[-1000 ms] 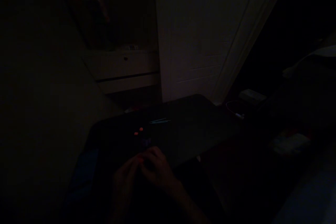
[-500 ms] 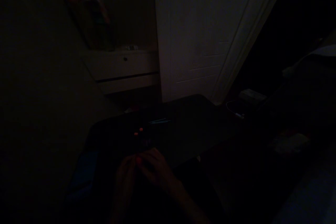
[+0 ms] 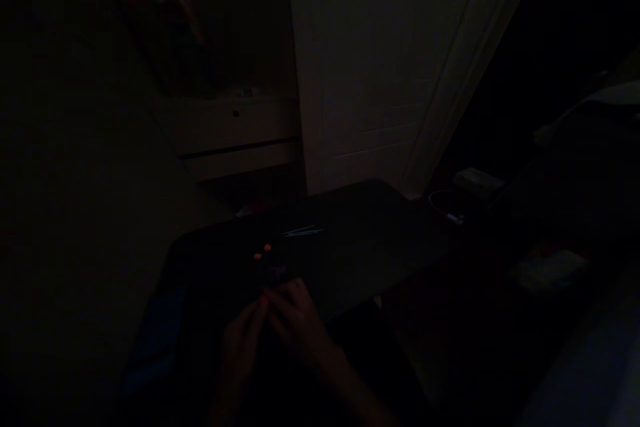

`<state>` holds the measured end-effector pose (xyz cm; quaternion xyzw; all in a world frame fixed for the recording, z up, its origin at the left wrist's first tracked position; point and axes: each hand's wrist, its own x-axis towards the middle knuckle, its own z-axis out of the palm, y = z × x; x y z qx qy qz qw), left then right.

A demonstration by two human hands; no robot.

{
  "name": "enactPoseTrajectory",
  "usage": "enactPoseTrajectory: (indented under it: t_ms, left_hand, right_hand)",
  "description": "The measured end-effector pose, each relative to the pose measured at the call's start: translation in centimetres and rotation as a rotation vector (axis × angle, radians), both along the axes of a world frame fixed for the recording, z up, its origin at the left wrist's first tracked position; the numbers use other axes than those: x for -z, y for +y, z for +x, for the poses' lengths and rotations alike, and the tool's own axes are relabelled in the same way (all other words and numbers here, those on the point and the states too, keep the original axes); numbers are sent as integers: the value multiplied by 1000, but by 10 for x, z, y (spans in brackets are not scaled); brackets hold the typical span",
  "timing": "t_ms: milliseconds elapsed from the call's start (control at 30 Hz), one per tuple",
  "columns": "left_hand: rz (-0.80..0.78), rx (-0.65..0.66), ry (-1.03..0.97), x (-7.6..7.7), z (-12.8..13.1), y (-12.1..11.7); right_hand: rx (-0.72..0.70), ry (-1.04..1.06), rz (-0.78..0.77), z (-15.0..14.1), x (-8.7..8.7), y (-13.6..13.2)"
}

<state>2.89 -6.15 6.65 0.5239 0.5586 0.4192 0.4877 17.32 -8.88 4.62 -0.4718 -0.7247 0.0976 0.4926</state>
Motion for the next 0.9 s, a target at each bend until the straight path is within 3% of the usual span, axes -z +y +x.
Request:
enactPoseTrajectory:
  t_ms: [233, 700, 900]
  left_hand:
    - [-64, -154, -94, 22, -5, -1]
    - [-25, -32, -62, 4, -6, -1]
    - [-25, 19, -52, 9, -8, 0]
  right_hand:
    - [-4, -21, 5, -1, -3, 1]
    - [-31, 58, -39, -4, 1, -1]
    - [-54, 42, -64, -4, 2, -1]
